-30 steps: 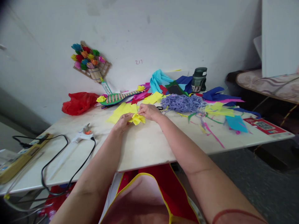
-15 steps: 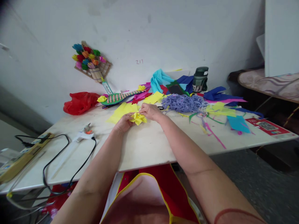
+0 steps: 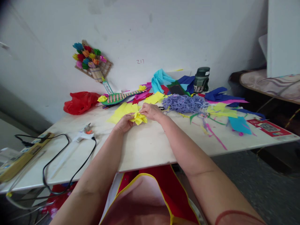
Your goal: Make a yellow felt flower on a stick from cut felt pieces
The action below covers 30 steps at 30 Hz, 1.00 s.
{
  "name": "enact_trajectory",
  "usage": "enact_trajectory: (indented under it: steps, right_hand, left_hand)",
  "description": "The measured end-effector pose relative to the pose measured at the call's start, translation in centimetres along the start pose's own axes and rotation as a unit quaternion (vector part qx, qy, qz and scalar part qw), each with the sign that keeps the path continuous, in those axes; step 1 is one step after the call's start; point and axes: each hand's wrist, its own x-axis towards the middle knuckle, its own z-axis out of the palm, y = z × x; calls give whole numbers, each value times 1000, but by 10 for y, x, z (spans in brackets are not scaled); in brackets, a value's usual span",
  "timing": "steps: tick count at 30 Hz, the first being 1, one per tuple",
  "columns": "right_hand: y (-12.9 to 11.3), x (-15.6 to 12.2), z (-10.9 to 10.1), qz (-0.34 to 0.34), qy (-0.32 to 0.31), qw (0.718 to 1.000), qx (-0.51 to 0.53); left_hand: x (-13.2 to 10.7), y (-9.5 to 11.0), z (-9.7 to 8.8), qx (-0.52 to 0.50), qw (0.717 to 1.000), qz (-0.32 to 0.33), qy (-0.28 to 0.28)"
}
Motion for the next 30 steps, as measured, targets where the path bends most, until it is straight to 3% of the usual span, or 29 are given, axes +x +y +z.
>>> enact_trajectory:
  steps: [10, 30]
  right_hand:
    - [-1, 1, -3, 10, -25, 1000, -14]
    - [10, -1, -1, 3, 56, 998, 17]
  left_hand:
    - [-1, 0, 1, -2, 1000, -16, 10]
    - [4, -6, -7, 14, 998, 52, 10]
